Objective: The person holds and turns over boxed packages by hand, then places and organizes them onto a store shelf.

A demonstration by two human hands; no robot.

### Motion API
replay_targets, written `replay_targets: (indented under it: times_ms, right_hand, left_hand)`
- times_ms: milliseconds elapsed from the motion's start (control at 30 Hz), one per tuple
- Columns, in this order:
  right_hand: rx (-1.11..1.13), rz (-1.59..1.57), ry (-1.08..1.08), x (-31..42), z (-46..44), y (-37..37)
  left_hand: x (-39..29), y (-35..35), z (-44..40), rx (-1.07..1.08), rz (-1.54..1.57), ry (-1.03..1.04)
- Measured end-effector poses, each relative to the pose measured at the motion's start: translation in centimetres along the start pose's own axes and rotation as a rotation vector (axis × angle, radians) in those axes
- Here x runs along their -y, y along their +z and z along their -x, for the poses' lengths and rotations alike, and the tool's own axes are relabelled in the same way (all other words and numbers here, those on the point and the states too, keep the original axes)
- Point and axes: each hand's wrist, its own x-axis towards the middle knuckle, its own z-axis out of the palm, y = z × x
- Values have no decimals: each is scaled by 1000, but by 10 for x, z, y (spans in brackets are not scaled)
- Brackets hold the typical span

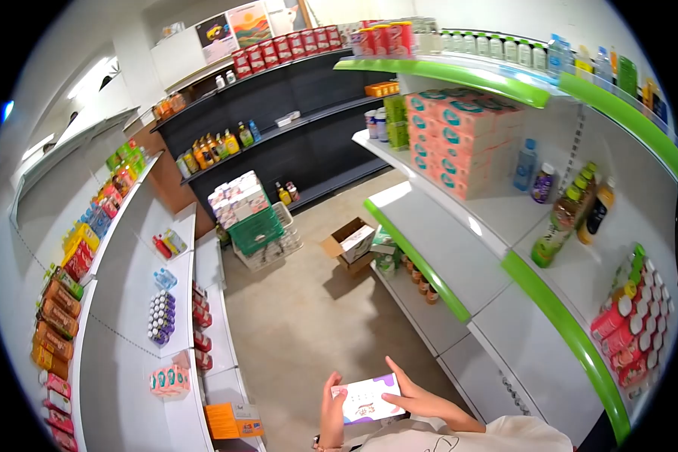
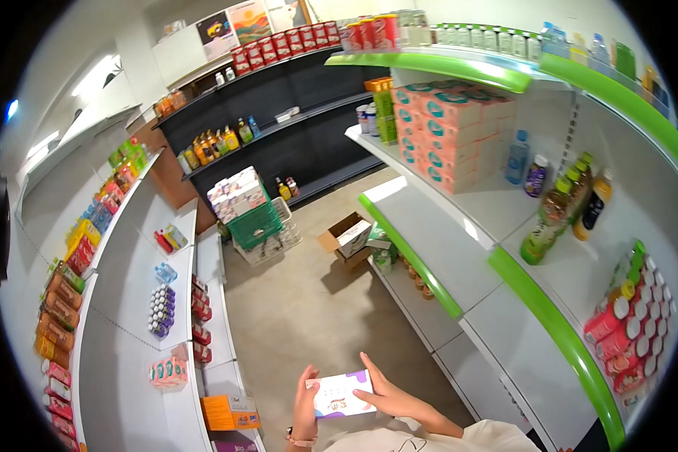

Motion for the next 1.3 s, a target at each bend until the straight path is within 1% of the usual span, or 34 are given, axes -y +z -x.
replay_targets:
  times_ms: [100, 167, 200, 233, 333, 367, 400, 433, 533, 567, 600, 667, 733, 800, 900, 933, 967, 1000, 1033, 1067, 1100, 1133, 1167, 1200, 1267, 1300]
  right_hand:
    - [120, -66, 53, -11, -34, -1]
    - [165, -15, 58, -17, -62, -4]
    - [185, 9, 60, -20, -78, -6]
    - [183, 43, 46, -24, -96, -8]
    - [188, 278, -11, -15, -150, -12]
    - [189, 341, -56, -19, -173, -18]
    - [194, 396, -95, -28, -197, -22]
    - [199, 459, -148, -22, -224, -27]
    - [261, 243, -85, 29, -288, -34]
    - [244, 333, -194, 28, -312, -41]
    - [231, 265, -131, 45, -329, -43]
    - [204, 131, 7, 79, -355, -49]
    - [172, 118, -19, 86, -383, -56]
    - [145, 108, -12, 102, -401, -61]
    - [157, 193, -55, 95, -428, -73]
    - [146, 245, -79, 81, -438, -79]
    - [135, 294, -102, 60, -450, -85]
    - [125, 344, -124, 49, -464, -88]
    - [113, 255, -102, 56, -471, -86]
    - [114, 243, -96, 59, -483, -86]
    - [114, 230, -90, 60, -494, -86]
    - [114, 219, -83, 60, -509, -87]
    - [104, 286, -102, 54, -528, -89]
    - [104, 251, -52, 64, -544, -86]
    - [104, 178, 49, 92, -579, -79]
    - [89, 181, 1, 93, -599, -75]
  left_hand:
    - [15, -23, -20, -57, 51, -56]
    - [42, -47, -32, -59, -33, -18]
    - [42, -51, -43, -58, -76, -2]
    - [35, -45, -51, -167, -81, 27]
    - [52, -75, -100, -73, 91, -43]
    - [56, -80, -119, -99, 114, -45]
    - [35, -77, -133, -131, 135, -54]
    - [17, -74, -156, -159, 156, -48]
    - [-24, -86, -224, -154, 114, 69]
    - [-48, -85, -246, -168, 72, 81]
    - [-76, -78, -265, -180, 36, 84]
    - [-97, -73, -298, -183, -15, 98]
    - [-107, -77, -331, -170, -52, 140]
    - [-112, -79, -350, -172, -37, 115]
    - [-102, -83, -377, -178, 42, 37]
    - [-90, -87, -383, -180, 76, 5]
    - [-50, -96, -399, -221, 52, 147]
    - [-36, -102, -408, -212, 90, 121]
    - [-30, -107, -420, -201, 127, 100]
    - [-25, -114, -433, -190, 164, 79]
    - [-29, -119, -445, -186, 197, 26]
    - [-35, -126, -462, -172, 180, 40]
    - [-40, -132, -477, -159, 164, 52]
    - [-46, -139, -492, -146, 146, 61]
    - [-64, -155, -527, -141, 140, -2]
    - [-101, -158, -539, -132, 122, -43]
